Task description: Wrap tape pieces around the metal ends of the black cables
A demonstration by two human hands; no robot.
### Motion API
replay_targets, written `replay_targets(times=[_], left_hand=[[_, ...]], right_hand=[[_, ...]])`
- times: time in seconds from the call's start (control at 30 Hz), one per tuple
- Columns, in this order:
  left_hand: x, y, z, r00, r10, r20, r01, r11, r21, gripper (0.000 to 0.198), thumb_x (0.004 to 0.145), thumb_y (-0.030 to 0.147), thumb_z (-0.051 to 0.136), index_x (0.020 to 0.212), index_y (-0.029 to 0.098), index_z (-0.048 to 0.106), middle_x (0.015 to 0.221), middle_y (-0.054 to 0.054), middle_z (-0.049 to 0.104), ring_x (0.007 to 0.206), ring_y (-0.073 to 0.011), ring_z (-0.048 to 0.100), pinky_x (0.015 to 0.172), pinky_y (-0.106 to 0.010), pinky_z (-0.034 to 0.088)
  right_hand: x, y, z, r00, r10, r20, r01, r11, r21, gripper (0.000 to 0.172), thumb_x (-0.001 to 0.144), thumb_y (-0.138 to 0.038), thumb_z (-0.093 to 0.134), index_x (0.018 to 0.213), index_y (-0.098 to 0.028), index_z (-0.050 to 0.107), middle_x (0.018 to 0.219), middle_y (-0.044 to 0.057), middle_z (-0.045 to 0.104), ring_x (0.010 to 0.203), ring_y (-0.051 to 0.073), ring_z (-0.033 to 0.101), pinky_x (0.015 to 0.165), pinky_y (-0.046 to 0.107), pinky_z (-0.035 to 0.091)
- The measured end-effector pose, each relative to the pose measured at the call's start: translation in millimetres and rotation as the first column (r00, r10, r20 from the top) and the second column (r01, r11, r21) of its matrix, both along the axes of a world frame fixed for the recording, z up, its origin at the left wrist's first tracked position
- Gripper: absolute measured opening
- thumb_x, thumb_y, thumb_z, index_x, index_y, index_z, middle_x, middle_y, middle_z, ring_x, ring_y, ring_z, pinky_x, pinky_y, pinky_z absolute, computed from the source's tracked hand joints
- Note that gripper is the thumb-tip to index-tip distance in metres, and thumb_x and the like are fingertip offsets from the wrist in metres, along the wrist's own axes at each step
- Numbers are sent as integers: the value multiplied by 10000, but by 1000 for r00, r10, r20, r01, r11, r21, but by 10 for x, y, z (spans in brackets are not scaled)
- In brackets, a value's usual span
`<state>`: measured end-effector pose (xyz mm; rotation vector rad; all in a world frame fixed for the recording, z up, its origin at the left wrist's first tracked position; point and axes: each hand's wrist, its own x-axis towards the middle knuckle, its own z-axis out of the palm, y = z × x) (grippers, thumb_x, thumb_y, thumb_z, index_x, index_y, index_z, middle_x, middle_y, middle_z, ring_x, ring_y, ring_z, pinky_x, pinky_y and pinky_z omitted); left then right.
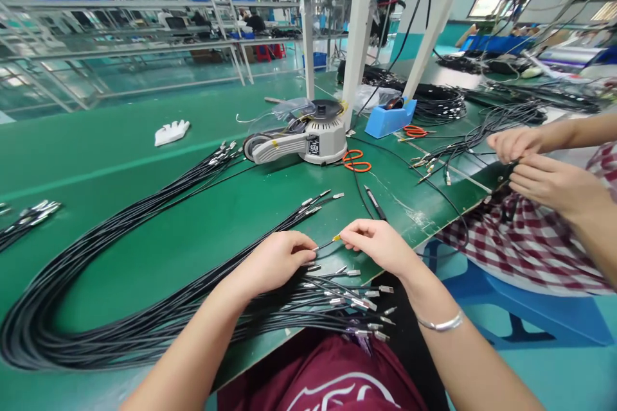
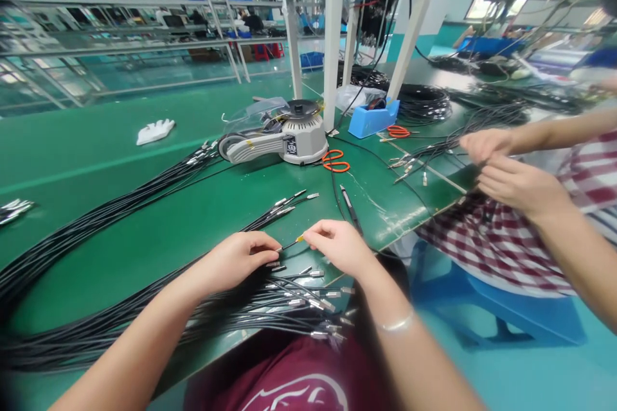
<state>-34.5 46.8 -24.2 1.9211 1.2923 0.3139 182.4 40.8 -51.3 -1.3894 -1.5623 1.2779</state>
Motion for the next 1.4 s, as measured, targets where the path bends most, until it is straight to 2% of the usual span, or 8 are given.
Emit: replay_targets(times=[0.17, 0.37, 0.7, 0.87, 1.03, 1.13, 1.4], left_hand=[[142, -14, -58, 996, 71, 51, -66, 994, -88, 261, 779, 374, 524, 796, 185, 703, 738, -13, 683, 675, -173, 585, 647, -252, 418], [246, 36, -94, 984, 109, 138, -81, 978, -192, 314, 742, 415, 567, 822, 148, 711, 722, -33, 675, 650, -168, 562, 623, -256, 423], [311, 55, -127, 969, 150, 197, -103, 968, -228, 321, 736, 436, 580, 747, 136, 695, 676, -35, 647, 611, -153, 539, 588, -249, 418], [342, 48, -95, 977, 140, 163, -108, 975, -194, 322, 731, 439, 571, 734, 140, 689, 661, -28, 641, 606, -153, 532, 572, -244, 399], [379, 74, -22, 999, 46, -30, -48, 996, -81, 287, 749, 405, 531, 732, 169, 693, 598, 0, 625, 545, -145, 506, 519, -244, 332], [400, 92, -2, 995, 11, -95, -13, 999, -29, 268, 752, 380, 519, 745, 183, 699, 617, -7, 645, 555, -153, 523, 518, -247, 317], [435, 100, -6, 993, 0, -115, 0, 1000, 1, 233, 744, 338, 520, 736, 192, 702, 614, -5, 643, 551, -149, 513, 520, -250, 308]], right_hand=[[46, 28, -51, 998, -18, 64, 13, 996, 84, 196, 759, -360, 617, 764, -188, 712, 792, 33, 715, 740, 177, 628, 692, 283, 468], [35, 16, -66, 996, -67, 63, 60, 993, 106, 202, 744, -365, 634, 717, -173, 687, 717, 27, 697, 662, 161, 618, 628, 263, 463], [25, 12, -86, 998, -67, 14, 66, 993, 101, 205, 742, -357, 634, 701, -161, 675, 700, 24, 686, 648, 152, 602, 611, 254, 445], [35, 14, -79, 998, -65, 11, 64, 995, 78, 206, 739, -354, 635, 694, -157, 675, 685, 19, 677, 632, 146, 586, 598, 252, 433], [51, 11, -61, 998, -54, 13, 53, 998, 43, 192, 722, -334, 645, 683, -149, 679, 664, 20, 668, 608, 140, 571, 582, 251, 424], [54, 13, -48, 998, -59, 36, 58, 997, 43, 183, 714, -324, 646, 678, -148, 681, 660, 23, 666, 609, 141, 569, 579, 251, 421], [46, 45, -55, 997, -64, 48, 62, 997, 34, 164, 699, -299, 645, 648, -145, 674, 596, 12, 636, 582, 139, 550, 572, 254, 413]])
